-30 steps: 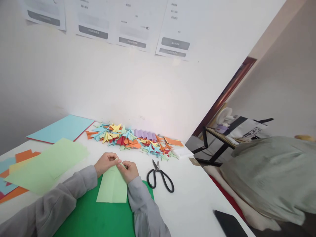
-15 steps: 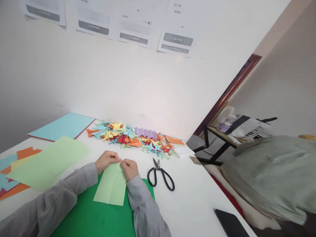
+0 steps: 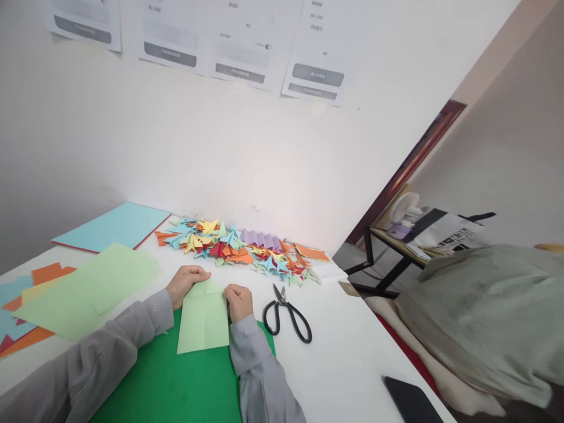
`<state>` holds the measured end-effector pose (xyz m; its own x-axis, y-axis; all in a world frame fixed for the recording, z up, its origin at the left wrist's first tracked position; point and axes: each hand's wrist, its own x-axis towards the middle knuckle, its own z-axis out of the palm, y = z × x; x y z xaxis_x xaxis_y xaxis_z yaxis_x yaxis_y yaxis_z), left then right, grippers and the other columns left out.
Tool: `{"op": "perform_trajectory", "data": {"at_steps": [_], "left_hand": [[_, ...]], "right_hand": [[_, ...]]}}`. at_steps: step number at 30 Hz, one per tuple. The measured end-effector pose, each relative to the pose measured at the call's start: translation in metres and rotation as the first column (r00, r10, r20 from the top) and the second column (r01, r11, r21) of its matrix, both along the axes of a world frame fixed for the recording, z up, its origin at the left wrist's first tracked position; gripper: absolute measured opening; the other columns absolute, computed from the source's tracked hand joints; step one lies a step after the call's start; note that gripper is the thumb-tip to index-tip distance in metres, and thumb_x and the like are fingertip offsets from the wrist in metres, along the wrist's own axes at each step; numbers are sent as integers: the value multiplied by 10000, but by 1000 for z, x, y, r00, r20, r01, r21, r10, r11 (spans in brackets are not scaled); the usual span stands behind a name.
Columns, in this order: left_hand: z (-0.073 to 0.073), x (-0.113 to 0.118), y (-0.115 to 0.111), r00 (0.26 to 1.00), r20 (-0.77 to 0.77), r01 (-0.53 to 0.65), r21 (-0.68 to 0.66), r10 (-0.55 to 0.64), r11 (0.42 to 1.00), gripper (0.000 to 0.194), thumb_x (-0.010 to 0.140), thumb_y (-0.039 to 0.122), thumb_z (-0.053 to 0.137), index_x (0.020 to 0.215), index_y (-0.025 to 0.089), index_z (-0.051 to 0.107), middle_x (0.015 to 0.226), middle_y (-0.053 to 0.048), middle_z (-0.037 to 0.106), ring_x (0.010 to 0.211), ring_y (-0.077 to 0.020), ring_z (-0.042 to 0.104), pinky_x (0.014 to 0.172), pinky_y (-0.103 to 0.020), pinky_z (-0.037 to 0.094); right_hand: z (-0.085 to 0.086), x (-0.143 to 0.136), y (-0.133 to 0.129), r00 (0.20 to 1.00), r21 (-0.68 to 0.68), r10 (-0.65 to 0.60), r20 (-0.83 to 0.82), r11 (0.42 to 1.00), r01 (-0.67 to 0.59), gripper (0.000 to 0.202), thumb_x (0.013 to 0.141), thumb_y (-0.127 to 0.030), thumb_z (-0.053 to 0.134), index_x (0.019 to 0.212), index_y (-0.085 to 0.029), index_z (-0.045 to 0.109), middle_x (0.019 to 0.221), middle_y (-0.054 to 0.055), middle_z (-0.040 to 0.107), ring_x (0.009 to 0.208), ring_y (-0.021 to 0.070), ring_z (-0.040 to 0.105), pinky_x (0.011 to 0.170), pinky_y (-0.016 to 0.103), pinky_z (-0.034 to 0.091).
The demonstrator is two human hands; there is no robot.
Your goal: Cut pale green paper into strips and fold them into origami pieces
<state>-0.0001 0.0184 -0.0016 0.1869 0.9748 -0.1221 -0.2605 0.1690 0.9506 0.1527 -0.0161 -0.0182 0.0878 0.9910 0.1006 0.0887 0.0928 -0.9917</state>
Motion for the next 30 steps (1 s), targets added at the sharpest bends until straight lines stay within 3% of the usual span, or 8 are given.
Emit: {"op": "perform_trajectory", "data": {"at_steps": [4,8,11,13,17,20,25,30], "left_hand": [[2,1,-1,997,80,-10,-46,14,999,293,445,294,779,510,135,543,403,32,529,376,-93,470,402,-209,354],[4,0,1,973,199,-98,-87,113,991,281,476,291,775,588,136,568,458,21,575,409,-113,520,421,-226,406],[2,-1,5,929,302,-185,-127,216,975,247,541,268,750,673,132,591,528,3,613,476,-128,572,487,-246,461],[0,-2,8,902,342,-227,-145,264,963,206,593,245,722,699,130,588,546,0,615,495,-127,582,504,-243,474],[-3,-6,12,861,409,-253,-172,303,952,107,697,185,645,708,131,553,548,10,588,451,-82,550,435,-180,448],[-2,-7,13,835,453,-251,-191,312,949,102,719,98,607,713,136,513,567,9,584,448,-62,548,410,-139,432],[2,-1,6,879,431,-157,-146,205,977,236,628,-16,647,719,134,489,703,-35,642,642,-118,636,585,-187,522],[1,7,-6,966,258,23,0,-23,1000,320,503,96,774,711,112,531,738,-58,663,680,-163,640,652,-278,541]], "right_hand": [[2,1,1,996,19,-40,-82,999,42,177,544,-258,499,396,-166,471,365,-67,319,397,71,276,396,219,181],[1,1,4,977,-25,-68,-200,998,64,325,624,-448,502,506,-154,573,420,-8,485,405,111,425,414,237,308],[-2,2,8,927,-89,-55,-371,996,24,455,616,-586,528,604,-140,617,500,49,586,458,156,528,441,262,379],[-4,4,10,899,-87,-14,-438,996,-27,456,565,-595,598,638,-145,619,543,49,614,481,162,548,436,257,386],[-5,7,10,944,-56,87,-318,992,-111,392,507,-498,709,645,-148,597,497,5,599,414,121,513,412,228,358],[-2,8,8,958,-50,110,-266,991,-127,426,556,-525,669,711,-132,613,510,20,618,390,97,502,426,218,360],[1,2,7,976,-63,96,-194,992,-110,442,544,-544,660,712,-137,619,549,32,638,390,89,503,427,219,375],[-6,-7,10,995,19,-10,-95,1000,12,335,471,-464,706,571,-163,595,479,3,599,354,80,447,392,223,366]]}}
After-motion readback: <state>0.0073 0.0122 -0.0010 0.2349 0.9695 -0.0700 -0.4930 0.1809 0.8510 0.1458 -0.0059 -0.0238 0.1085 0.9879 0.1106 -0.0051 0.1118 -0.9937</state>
